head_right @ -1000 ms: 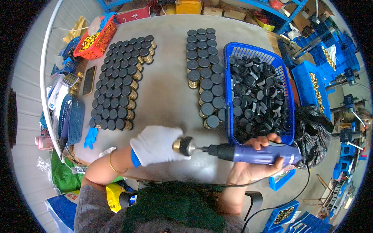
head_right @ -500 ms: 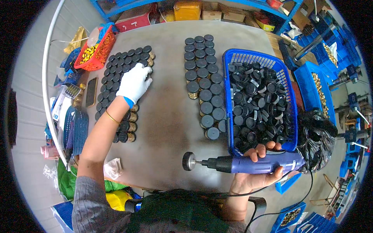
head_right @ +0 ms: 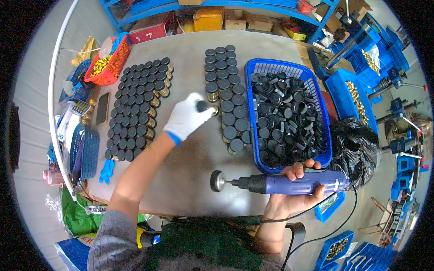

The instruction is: The person uses a handheld rotary tool to polish the sides of small brass-colored cylindrical parts arranged on a table. After polishing, the person wipes the table surface with a cloth and then moves a black plastic bag to a nearby bin.

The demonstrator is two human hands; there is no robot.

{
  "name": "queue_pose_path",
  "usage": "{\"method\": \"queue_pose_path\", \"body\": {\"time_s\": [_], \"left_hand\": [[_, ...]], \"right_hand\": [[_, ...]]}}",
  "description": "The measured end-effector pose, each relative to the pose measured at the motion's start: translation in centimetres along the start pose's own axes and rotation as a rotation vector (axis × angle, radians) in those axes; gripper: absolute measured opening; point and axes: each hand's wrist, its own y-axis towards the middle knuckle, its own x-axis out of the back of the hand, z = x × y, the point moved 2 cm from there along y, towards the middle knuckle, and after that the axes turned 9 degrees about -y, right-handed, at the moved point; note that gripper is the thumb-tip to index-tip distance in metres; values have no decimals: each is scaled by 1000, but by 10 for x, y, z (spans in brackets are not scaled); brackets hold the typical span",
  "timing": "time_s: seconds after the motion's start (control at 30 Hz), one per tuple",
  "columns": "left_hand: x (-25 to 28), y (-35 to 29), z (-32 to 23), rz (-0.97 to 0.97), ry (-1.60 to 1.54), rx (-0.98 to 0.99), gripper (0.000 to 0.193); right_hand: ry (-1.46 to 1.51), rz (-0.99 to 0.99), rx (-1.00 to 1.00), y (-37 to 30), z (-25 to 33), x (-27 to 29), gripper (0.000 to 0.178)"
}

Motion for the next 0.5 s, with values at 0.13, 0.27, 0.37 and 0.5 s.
{"method": "queue_pose_path", "body": {"time_s": [0.13,0.27,0.37,0.5], "left_hand": [[-2,-81,22,321,-1173,433,48],[-14,-142,-3,792,-819,368,49],[-22,-149,-36,644,4,-25,36],[-25,-150,-43,542,327,-35,33]], "right_hand": [[-41,-45,109,5,13,16,46],[-46,-91,31,3,5,14,46],[-45,-70,-91,-2,-2,11,44],[-87,-92,-46,-9,-6,15,42]]}}
